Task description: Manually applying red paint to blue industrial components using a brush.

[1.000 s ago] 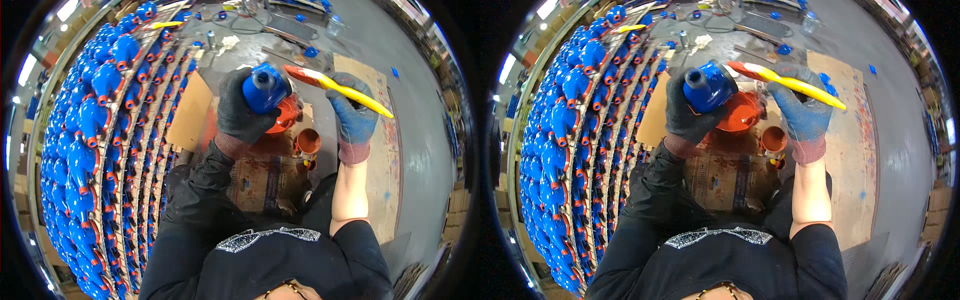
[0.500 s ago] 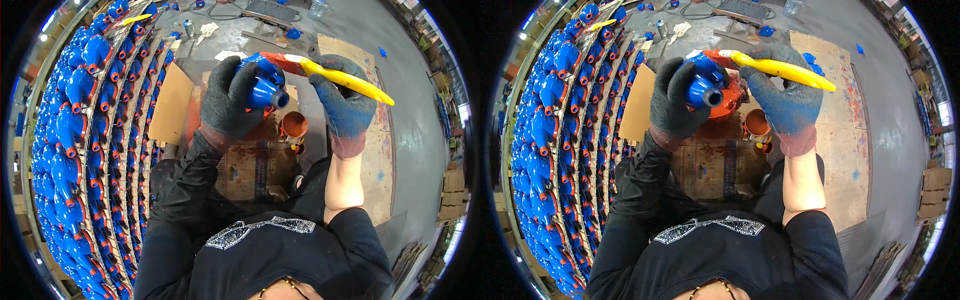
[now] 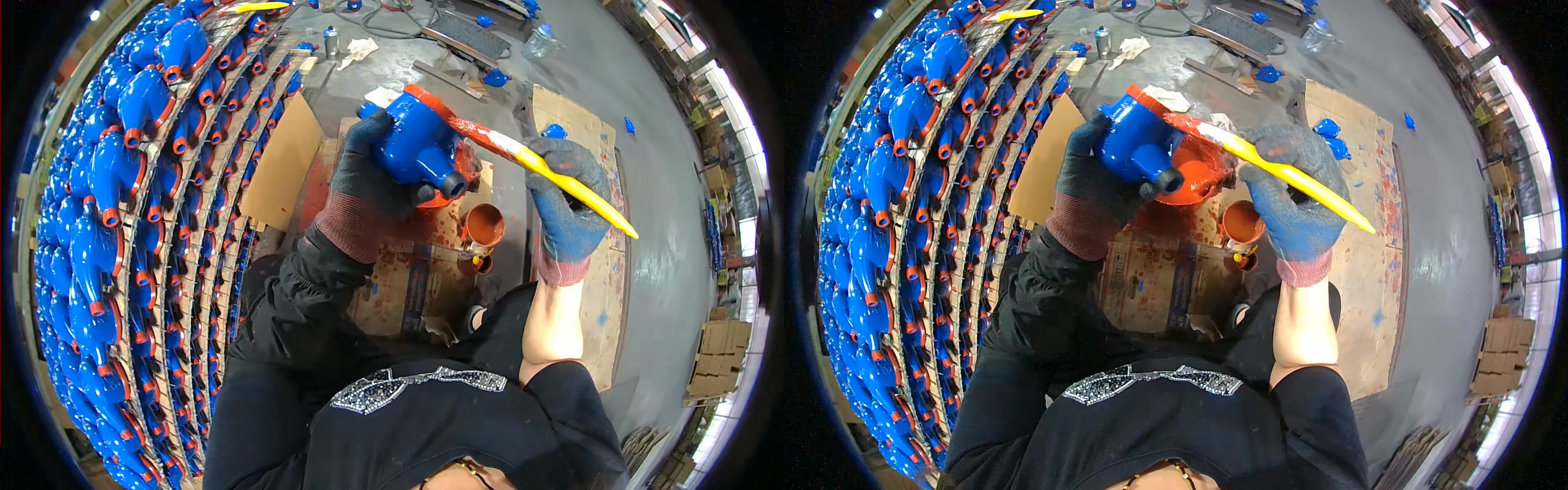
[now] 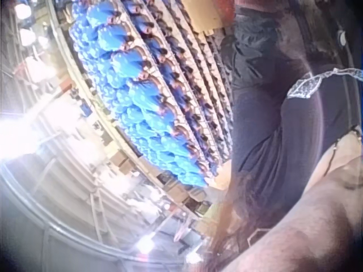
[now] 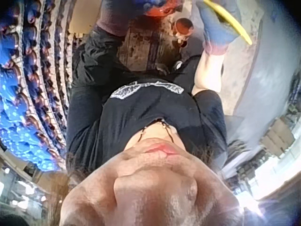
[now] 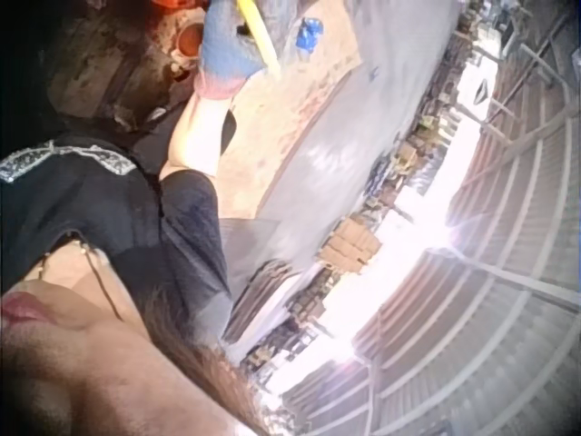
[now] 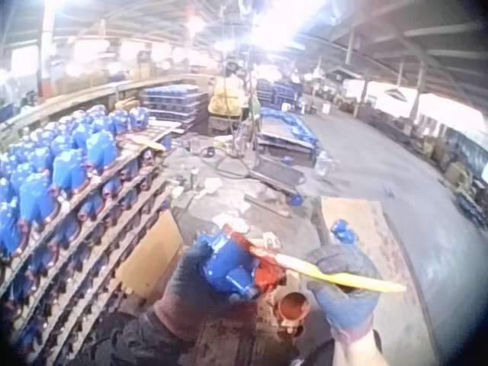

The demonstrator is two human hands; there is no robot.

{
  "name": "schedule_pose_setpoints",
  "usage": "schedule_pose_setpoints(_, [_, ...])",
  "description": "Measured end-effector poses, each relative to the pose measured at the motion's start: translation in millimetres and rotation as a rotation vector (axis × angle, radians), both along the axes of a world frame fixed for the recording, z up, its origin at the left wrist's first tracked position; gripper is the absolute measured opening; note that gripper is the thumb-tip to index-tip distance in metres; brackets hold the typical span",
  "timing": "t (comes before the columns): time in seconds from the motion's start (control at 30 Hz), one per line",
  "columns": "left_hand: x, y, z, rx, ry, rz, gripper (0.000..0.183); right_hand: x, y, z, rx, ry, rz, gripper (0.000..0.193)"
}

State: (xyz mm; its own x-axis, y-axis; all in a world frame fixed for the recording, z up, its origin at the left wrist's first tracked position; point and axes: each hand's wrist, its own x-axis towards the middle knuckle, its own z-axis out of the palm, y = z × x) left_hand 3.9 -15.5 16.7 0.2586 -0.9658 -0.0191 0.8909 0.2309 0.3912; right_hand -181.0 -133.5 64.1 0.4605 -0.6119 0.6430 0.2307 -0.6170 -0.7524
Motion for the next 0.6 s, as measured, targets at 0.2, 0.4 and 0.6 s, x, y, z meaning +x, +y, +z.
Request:
schedule_pose_setpoints(0.2, [-1, 9, -2, -0.119, 0.415, -0.170, 0.070, 9, -19, -22, 0.314, -0.234, 0.340, 0.023])
schedule_pose_setpoints(0.4, [-6, 16, -3, -0.131, 0.414, -0.128, 0.073, 15, -39, -54, 0.510, -0.315, 0.378, 0.026])
schedule_pose_setpoints(0.6, [0, 11, -10, -0.093, 0.331, -0.166, 0.077, 23, -50, -63, 0.771, -0.463, 0.458, 0.023])
